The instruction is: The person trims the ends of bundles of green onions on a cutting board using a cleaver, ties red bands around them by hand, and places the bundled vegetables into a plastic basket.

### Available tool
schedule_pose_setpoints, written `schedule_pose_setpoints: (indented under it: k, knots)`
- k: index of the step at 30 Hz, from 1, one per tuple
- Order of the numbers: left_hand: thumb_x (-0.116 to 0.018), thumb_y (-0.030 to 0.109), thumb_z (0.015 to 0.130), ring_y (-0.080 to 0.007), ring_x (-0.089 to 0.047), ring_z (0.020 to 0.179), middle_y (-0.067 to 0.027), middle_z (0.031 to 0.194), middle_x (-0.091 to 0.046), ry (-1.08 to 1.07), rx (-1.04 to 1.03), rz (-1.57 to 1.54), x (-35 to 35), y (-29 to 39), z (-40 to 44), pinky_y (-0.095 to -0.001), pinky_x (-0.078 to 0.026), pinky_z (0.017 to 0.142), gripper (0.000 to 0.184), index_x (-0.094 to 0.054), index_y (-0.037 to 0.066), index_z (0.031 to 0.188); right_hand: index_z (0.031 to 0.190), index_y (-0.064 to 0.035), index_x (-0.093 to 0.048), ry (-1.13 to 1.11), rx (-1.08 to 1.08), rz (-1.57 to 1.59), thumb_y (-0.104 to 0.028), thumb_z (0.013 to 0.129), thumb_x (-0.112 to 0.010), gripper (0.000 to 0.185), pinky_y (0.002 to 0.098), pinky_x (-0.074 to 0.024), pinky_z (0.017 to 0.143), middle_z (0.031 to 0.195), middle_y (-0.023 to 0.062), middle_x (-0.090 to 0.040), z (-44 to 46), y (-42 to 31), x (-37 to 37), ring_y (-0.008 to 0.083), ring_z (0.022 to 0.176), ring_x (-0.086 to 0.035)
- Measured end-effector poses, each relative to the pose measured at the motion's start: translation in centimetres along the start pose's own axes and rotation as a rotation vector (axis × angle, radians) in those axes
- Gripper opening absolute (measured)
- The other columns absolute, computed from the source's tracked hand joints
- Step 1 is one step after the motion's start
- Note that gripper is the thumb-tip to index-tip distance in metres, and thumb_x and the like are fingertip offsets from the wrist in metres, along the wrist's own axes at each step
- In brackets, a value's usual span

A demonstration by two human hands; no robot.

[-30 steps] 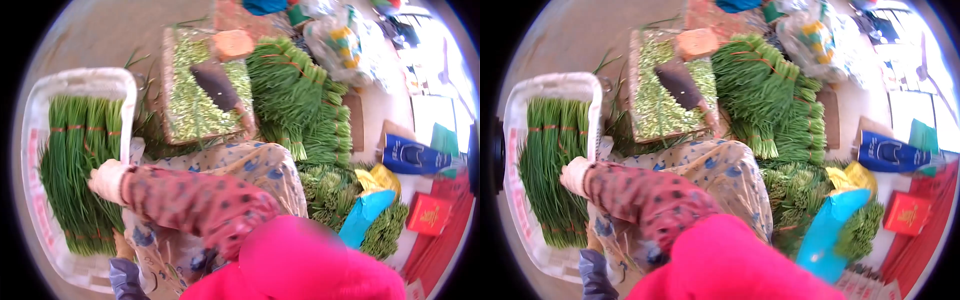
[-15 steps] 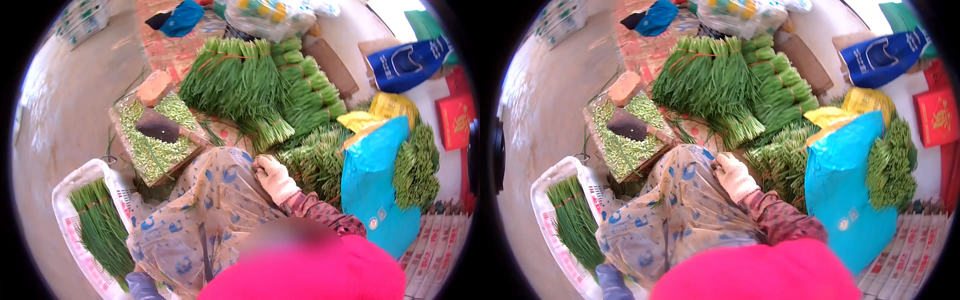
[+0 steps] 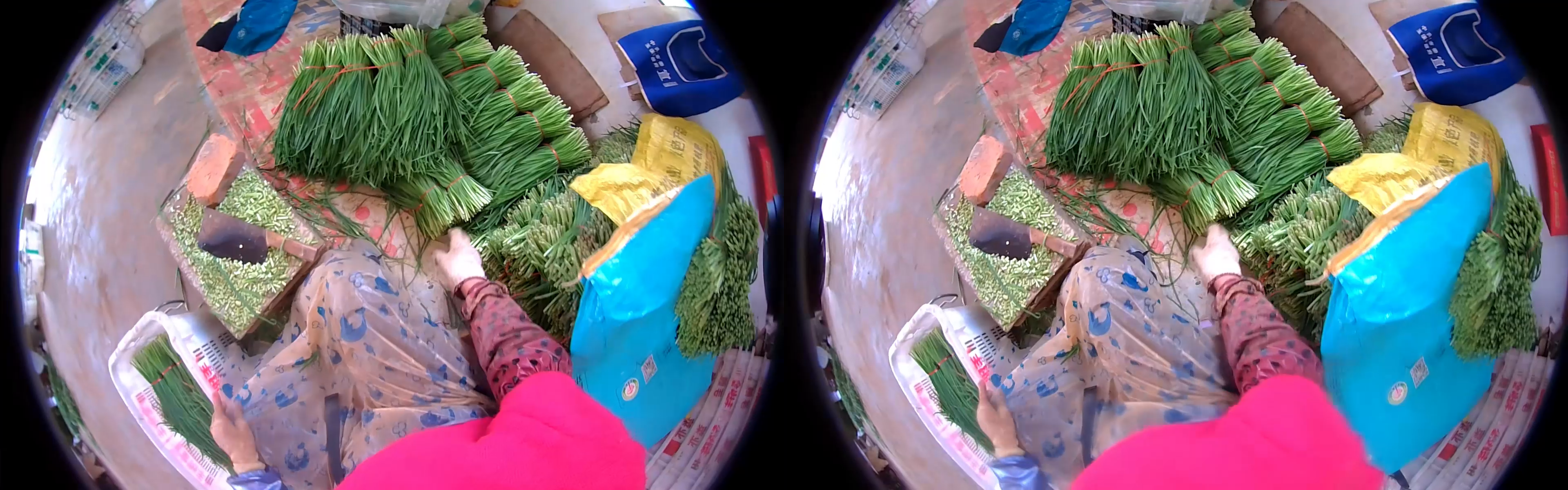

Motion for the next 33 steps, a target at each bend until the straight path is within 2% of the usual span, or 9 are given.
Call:
schedule_pose_setpoints:
  k: [2, 3, 7, 12, 14, 19, 22, 27, 33]
  knots:
    - [-0.057, 0.004, 0.098, -0.0237, -0.064, 0.111, -0.0203, 0.120, -0.066, -0.073, -0.107, 0.287, -0.1, 0.5, -0.6, -0.0321, -0.048, 0.097, 0.051, -0.042, -0.003, 0.147, 0.132, -0.0039, -0.048, 0.108, 0.017, -0.027, -0.027, 0.074, -0.078, 0.069, 0.0458, -0.0468, 0.102, 0.135, 0.0256, -0.052, 3.9, 0.4, 0.7, 0.0445, 0.120, -0.055]
    - [-0.059, 0.005, 0.097, -0.0235, -0.066, 0.100, -0.0199, 0.110, -0.068, -0.025, -0.102, 0.315, 0.0, 1.0, -0.7, -0.0327, -0.050, 0.092, 0.050, -0.045, -0.004, 0.145, 0.130, -0.0032, -0.048, 0.145, 0.049, -0.064, -0.026, 0.073, -0.079, 0.069, 0.0455, -0.0454, 0.103, 0.135, 0.0264, -0.050, 5.5, 0.3, 1.1, 0.0421, 0.123, -0.052]
    - [-0.059, 0.012, 0.099, -0.0202, -0.060, 0.087, -0.0139, 0.097, -0.065, -0.027, -0.027, 0.319, 0.3, -0.7, 0.3, -0.0322, -0.049, 0.083, 0.045, -0.052, 0.000, 0.142, 0.133, -0.0058, -0.045, 0.121, -0.087, -0.360, -0.027, 0.067, -0.086, 0.081, 0.0463, -0.0446, 0.106, 0.146, 0.0190, -0.043, 12.3, 1.6, 1.1, 0.0379, 0.134, -0.043]
    - [-0.061, 0.013, 0.097, -0.0241, -0.065, 0.085, -0.0177, 0.094, -0.069, -0.015, 0.001, 0.461, -0.2, 1.8, 0.8, -0.0348, -0.051, 0.080, 0.042, -0.058, 0.002, 0.136, 0.138, -0.0078, -0.040, 0.034, -0.214, -0.617, -0.042, 0.060, -0.092, 0.100, 0.0461, -0.0457, 0.105, 0.142, 0.0151, -0.046, 17.3, 3.8, 1.1, 0.0336, 0.132, -0.045]
    - [-0.060, 0.027, 0.098, -0.0357, -0.065, 0.112, -0.0236, 0.121, -0.067, -0.127, 0.078, 0.500, -1.7, 6.2, 1.0, -0.0432, -0.049, 0.093, 0.046, -0.057, 0.004, 0.138, 0.138, -0.0076, -0.039, 0.025, -0.160, -0.701, -0.044, 0.059, -0.092, 0.102, 0.0456, -0.0465, 0.103, 0.137, 0.0149, -0.050, 18.0, 3.9, 1.5, 0.0327, 0.130, -0.048]
    - [-0.060, 0.026, 0.099, -0.0364, -0.066, 0.110, -0.0263, 0.120, -0.067, -0.161, 0.125, 0.644, -2.0, 7.6, 1.1, -0.0414, -0.050, 0.092, 0.044, -0.059, 0.000, 0.135, 0.133, -0.0092, -0.040, -0.032, -0.147, -0.557, -0.027, 0.057, -0.093, 0.095, 0.0456, -0.0514, 0.099, 0.127, 0.0226, -0.054, 19.5, 4.3, 1.4, 0.0403, 0.119, -0.057]
    - [-0.060, 0.026, 0.099, -0.0366, -0.068, 0.105, -0.0271, 0.116, -0.068, -0.131, 0.080, 0.675, -2.2, 7.4, 1.3, -0.0396, -0.051, 0.089, 0.041, -0.062, 0.000, 0.131, 0.137, -0.0101, -0.038, -0.092, -0.223, -0.481, -0.027, 0.052, -0.095, 0.104, 0.0458, -0.0516, 0.099, 0.129, 0.0230, -0.056, 19.6, 3.8, 2.5, 0.0394, 0.120, -0.058]
    - [-0.060, 0.026, 0.100, -0.0383, -0.069, 0.098, -0.0289, 0.108, -0.069, -0.133, 0.062, 0.533, -1.9, 6.9, 1.1, -0.0403, -0.051, 0.085, 0.038, -0.064, 0.002, 0.129, 0.146, -0.0059, -0.034, -0.204, -0.105, -0.465, -0.024, 0.068, -0.079, 0.091, 0.0426, -0.0521, 0.095, 0.114, 0.0250, -0.068, 18.4, 1.1, 4.6, 0.0377, 0.110, -0.065]
    - [-0.060, 0.030, 0.100, -0.0371, -0.070, 0.081, -0.0271, 0.092, -0.070, -0.135, 0.048, 0.620, -0.8, 3.4, 1.1, -0.0438, -0.051, 0.073, 0.036, -0.067, 0.008, 0.127, 0.142, -0.0012, -0.039, -0.298, 0.005, -0.507, -0.030, 0.075, -0.072, 0.080, 0.0450, -0.0525, 0.093, 0.111, 0.0263, -0.068, 17.1, -1.5, 5.8, 0.0399, 0.106, -0.066]
Point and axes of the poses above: each hand's wrist, its own z-axis towards the middle knuckle, its own x-axis out of the back of the hand, y = z × x, the point moved 5 cm from there along z, towards the middle knuckle
